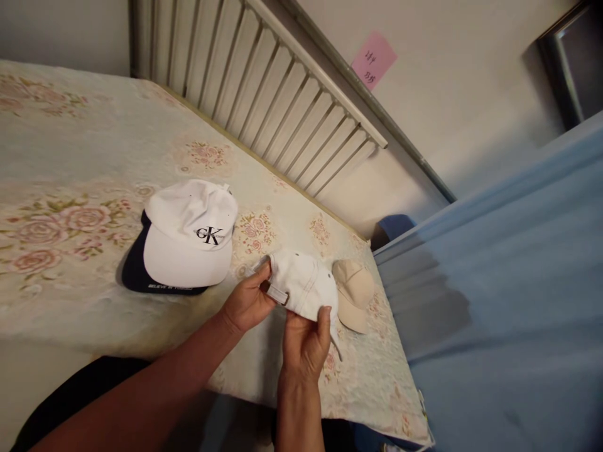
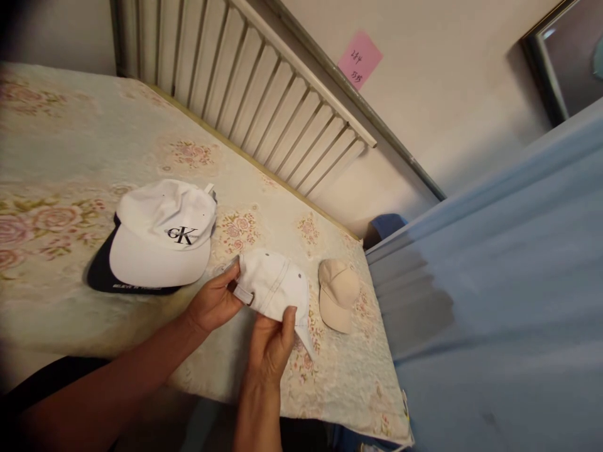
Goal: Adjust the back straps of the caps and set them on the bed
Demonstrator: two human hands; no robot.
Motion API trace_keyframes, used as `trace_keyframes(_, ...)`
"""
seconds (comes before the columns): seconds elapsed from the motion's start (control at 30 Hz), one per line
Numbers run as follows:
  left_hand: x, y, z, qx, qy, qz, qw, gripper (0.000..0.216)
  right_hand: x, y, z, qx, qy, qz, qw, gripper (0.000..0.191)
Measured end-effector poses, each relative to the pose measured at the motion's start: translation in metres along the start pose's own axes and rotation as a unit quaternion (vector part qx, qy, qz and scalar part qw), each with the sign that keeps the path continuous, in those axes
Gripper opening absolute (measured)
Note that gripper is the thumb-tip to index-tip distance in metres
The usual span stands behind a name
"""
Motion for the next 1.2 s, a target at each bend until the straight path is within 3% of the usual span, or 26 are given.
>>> trace_keyframes(0.2, -0.004, -0.001, -0.007, 0.017, 0.026, -0.032, 0.999, 0.027, -0.006, -0.007, 0.011, -0.023, 0.000, 0.015, 1.000, 0.055)
trace_keyframes(0.37, -0.004, -0.002, -0.003, -0.005, 0.026, -0.029, 0.999, 0.026, 0.002, -0.007, 0.003, 0.004, 0.003, 0.021, 1.000, 0.054)
trace_keyframes(0.53, -0.006, -0.011, -0.003, -0.008, 0.040, -0.094, 0.995, 0.030, 0.003, -0.006, -0.007, 0.007, 0.006, 0.013, 1.000, 0.056)
trace_keyframes(0.67, -0.005, -0.010, 0.000, -0.025, 0.040, -0.088, 0.995, 0.047, 0.008, -0.012, -0.008, 0.017, -0.018, 0.002, 1.000, 0.054)
trace_keyframes(0.9, -0.003, -0.009, 0.018, -0.082, 0.011, -0.055, 0.995, 0.048, 0.040, -0.025, -0.023, 0.018, -0.055, -0.047, 0.997, 0.044)
trace_keyframes(1.0, -0.003, -0.012, 0.020, -0.069, 0.025, -0.064, 0.995, 0.048, 0.053, -0.017, -0.021, 0.022, -0.083, -0.070, 0.994, 0.043)
trace_keyframes(1.2, -0.005, -0.011, 0.010, -0.045, 0.047, -0.051, 0.997, 0.044, 0.055, 0.021, -0.002, 0.049, -0.121, 0.002, 0.991, 0.035)
Point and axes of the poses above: each hand's wrist, its own x-axis towards the middle knuckle, its own y-axis out of the back of the hand, z = x × y, the point moved 7 cm from there along x, towards the middle knuckle, and after that the axes turned 9 degrees about z, right-handed, at the moved point
